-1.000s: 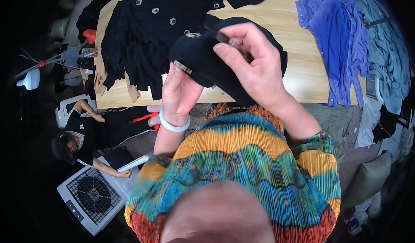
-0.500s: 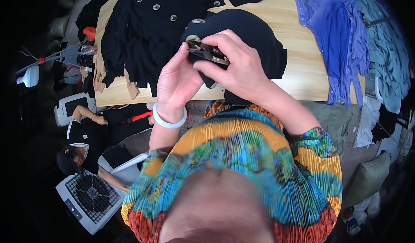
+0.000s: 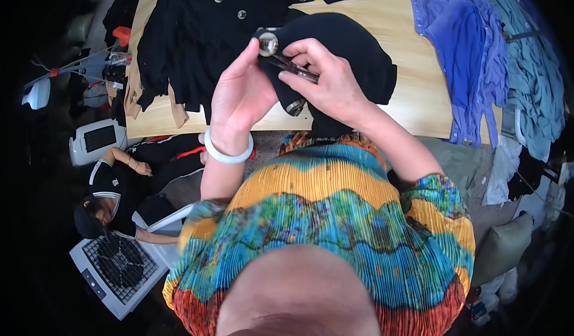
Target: Trimming loose threads and inspecting metal grommets on black garments using thread nippers.
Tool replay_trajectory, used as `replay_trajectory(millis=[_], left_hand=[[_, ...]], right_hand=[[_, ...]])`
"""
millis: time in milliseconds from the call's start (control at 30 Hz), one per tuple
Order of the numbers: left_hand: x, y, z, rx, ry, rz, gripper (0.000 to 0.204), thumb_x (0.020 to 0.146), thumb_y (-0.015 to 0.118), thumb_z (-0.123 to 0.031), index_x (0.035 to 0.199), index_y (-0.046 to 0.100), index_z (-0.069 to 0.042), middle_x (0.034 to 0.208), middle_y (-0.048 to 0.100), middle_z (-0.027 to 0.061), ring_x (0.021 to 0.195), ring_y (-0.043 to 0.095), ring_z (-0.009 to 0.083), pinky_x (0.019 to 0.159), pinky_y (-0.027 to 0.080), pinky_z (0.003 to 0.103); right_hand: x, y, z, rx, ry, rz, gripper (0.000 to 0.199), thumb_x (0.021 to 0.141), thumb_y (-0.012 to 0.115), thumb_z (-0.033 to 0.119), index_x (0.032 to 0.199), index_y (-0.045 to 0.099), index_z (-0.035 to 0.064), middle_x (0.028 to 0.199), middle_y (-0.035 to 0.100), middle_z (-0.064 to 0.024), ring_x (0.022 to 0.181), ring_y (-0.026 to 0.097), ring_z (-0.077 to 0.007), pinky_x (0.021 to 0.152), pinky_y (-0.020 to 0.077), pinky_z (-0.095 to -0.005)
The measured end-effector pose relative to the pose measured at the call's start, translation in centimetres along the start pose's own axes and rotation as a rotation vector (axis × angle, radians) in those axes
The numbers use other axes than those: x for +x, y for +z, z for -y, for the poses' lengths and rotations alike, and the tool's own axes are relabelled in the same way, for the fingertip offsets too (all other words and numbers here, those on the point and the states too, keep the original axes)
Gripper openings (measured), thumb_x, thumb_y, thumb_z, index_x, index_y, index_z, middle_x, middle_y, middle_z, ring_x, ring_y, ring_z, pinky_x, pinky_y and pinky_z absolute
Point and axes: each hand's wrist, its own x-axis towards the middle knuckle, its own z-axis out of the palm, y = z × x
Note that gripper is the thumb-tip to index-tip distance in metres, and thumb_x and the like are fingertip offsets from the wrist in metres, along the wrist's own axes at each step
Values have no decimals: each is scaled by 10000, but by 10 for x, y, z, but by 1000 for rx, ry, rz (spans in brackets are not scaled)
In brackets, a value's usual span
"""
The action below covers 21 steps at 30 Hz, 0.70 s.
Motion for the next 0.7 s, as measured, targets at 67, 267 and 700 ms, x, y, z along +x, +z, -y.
replay_trajectory(millis=[67, 267, 700], left_hand=[[3, 3, -1, 20, 49, -33, 160, 854, 515, -214, 949, 551, -91, 927, 554, 18, 900, 494, 132, 814, 394, 282], [9, -29, 12, 593, 263, 113, 371, 918, 351, -341, 1020, 515, -24, 947, 535, 35, 878, 479, 98, 804, 379, 259], [-9, -10, 20, 551, 187, 137, 150, 889, 442, -174, 929, 507, -46, 847, 549, 5, 736, 533, 84, 649, 467, 233]], right_hand=[[6, 0, 1, 119, 26, 7, 278, 759, 616, 36, 992, 469, -2, 801, 563, -33, 715, 532, -43, 636, 438, -181], [23, -11, 19, 210, 22, -104, 253, 765, 619, 70, 973, 488, 10, 729, 539, 28, 653, 467, -3, 627, 401, -147], [47, -17, 9, 49, -36, -76, 326, 750, 647, 181, 997, 504, 22, 790, 561, -11, 746, 498, -53, 694, 415, -196]])
